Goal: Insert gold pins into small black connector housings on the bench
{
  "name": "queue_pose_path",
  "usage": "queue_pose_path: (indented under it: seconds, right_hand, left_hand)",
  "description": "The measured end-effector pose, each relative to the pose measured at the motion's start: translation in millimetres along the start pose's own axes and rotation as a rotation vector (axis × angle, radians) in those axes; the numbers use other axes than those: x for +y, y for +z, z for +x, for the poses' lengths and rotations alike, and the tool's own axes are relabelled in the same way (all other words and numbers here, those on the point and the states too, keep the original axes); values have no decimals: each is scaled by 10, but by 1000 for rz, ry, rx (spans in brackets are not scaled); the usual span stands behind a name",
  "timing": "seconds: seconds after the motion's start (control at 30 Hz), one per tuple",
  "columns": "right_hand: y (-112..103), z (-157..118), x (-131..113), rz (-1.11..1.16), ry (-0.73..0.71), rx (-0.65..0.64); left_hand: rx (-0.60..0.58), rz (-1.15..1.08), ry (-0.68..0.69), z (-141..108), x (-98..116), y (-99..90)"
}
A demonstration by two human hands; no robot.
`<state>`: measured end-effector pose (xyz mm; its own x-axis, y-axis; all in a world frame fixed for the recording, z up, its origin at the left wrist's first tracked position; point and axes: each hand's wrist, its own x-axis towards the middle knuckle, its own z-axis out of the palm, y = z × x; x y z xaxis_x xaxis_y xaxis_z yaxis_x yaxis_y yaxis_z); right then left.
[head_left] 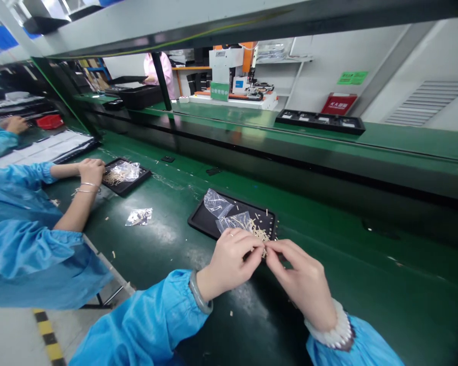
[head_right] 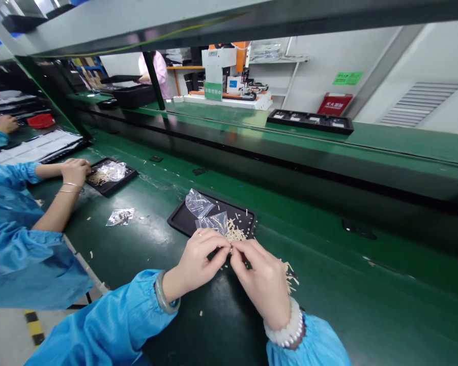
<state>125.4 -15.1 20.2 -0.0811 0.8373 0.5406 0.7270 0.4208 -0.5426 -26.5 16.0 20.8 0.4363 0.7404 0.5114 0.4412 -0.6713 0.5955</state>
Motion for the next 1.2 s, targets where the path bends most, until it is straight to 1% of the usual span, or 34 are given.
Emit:
queue_pose_path:
  seconds: [0.07, 0.13, 0.2, 0.23, 0.3, 0.37, 0.47, 0.53, 0.63, 0.73, 0.8, 0.87, 0.93, 1.0, 1.07, 1.2]
  right_hand:
    - [-1, 18, 37, 97, 142, -10]
    - [-4, 37, 112, 126, 270, -7]
    - [7, 51, 203, 90, 346, -29]
    - [21, 54, 245, 39, 362, -52]
    - [61, 51, 307, -110, 346, -110]
    - [111, 37, 342, -246, 270, -142]
    - [172, 8, 378, -295, 121, -152]
    - [193, -7, 406, -266, 74, -175]
    - [197, -13, 445, -219, 58, -203]
    - [173, 2, 442, -196, 45, -195]
    - [143, 18, 403, -147, 47, -156]
    - [108, 29, 337, -61, 50, -82]
    - [77, 28, 258, -1, 23, -11]
    - [58, 16, 187, -11, -34, 16]
    - [51, -2, 141, -66, -85, 16]
    - [53, -26, 126, -117, -110, 12]
  left_hand:
    - [-12, -185, -112, 15, 5, 2]
    - [1, -324, -219, 31, -14, 5]
    - [26, -391, -308, 46, -51, 14]
    - [31, -406, -340, 53, -73, 21]
    - [31, -428, -388, 64, -116, 40]
    - [27, -453, -443, 73, -151, 61]
    - [32, -486, -514, 78, -189, 94]
    - [27, -496, -518, 74, -207, 115]
    - [11, -469, -482, 62, -223, 143]
    - [-4, -421, -441, 52, -223, 161]
    - [-16, -388, -414, 47, -214, 166]
    - [-32, -343, -386, 43, -201, 163]
    - [-48, -304, -363, 40, -185, 152]
    - [-61, -287, -344, 38, -170, 136]
    - [-70, -288, -328, 37, -155, 119]
    - [-75, -295, -282, 37, -136, 104]
